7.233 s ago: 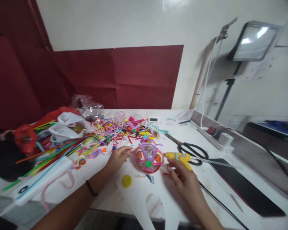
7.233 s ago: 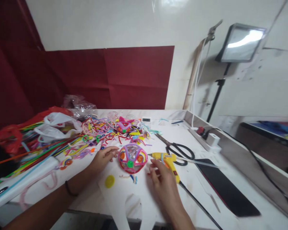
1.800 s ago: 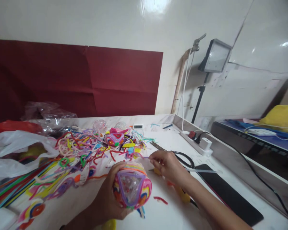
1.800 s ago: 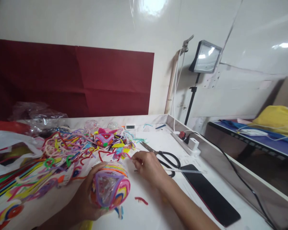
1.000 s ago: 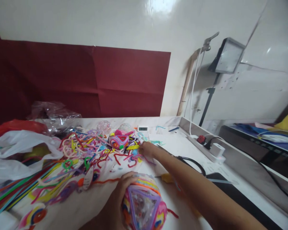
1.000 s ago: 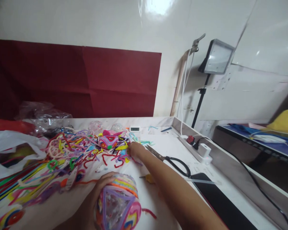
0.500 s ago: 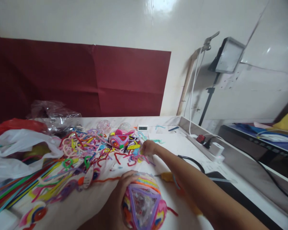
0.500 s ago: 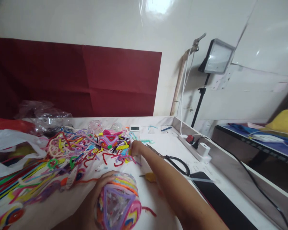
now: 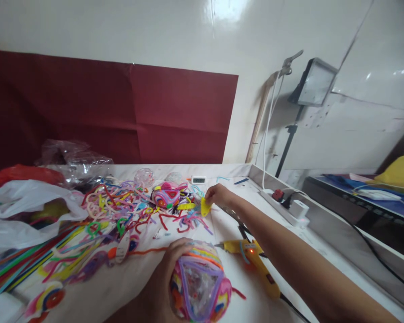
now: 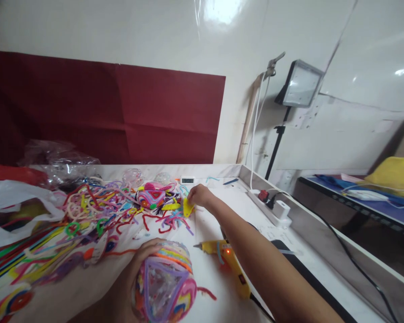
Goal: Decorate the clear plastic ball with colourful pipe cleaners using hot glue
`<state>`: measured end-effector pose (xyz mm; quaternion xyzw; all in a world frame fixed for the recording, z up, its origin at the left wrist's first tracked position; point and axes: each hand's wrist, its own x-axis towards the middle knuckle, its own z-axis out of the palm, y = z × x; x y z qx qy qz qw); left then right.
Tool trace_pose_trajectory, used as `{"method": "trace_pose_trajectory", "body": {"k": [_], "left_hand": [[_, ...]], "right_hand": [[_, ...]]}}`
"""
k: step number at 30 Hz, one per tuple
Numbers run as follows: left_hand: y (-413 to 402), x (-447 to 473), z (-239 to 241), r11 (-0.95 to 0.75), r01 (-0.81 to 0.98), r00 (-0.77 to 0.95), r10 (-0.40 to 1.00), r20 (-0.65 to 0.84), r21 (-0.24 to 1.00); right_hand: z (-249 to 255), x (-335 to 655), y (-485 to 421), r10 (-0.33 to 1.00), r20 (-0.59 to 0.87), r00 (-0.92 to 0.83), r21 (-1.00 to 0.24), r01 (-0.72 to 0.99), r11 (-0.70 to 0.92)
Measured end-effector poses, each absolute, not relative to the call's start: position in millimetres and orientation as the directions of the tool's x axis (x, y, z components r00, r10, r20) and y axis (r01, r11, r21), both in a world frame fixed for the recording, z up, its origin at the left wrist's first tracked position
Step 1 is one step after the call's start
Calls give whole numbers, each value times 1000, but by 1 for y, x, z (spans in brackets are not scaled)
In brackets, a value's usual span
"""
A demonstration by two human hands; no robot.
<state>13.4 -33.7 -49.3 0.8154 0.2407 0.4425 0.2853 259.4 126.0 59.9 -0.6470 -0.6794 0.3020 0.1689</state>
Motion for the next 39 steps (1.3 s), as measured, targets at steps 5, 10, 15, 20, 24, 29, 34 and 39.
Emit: {"method": "trace_pose_trajectory", "body": {"k": [5,10,15,20,24,29,34,39], "left_hand": [[-33,13,-49,-725,151,507,640,577,672],[-40,17,-43,-701,149,513,658,551,698],[-49,23,-40,-673,103,434,693,575,733],[-49,22,-38,-640,101,426,720,548,762],[-46,20,-39,-636,121,427,727,538,762],[-47,22,-42,-658,126,416,714,563,742],[-48,25,-40,-661,136,391,720,573,738],[-48,27,-38,-665,115,404,710,577,738]], "right_hand": [[62,273,105,983,-141,-116,-642,766,-2],[54,271,90,965,-135,-225,-573,812,109],[44,244,114,950,-41,-310,-428,864,264],[30,210,139,911,-36,-410,-305,873,381],[22,199,143,900,-32,-436,-271,870,412],[25,209,143,920,7,-391,-356,859,367],[35,228,137,953,13,-301,-546,797,259],[39,240,117,935,-80,-345,-739,650,176]]}}
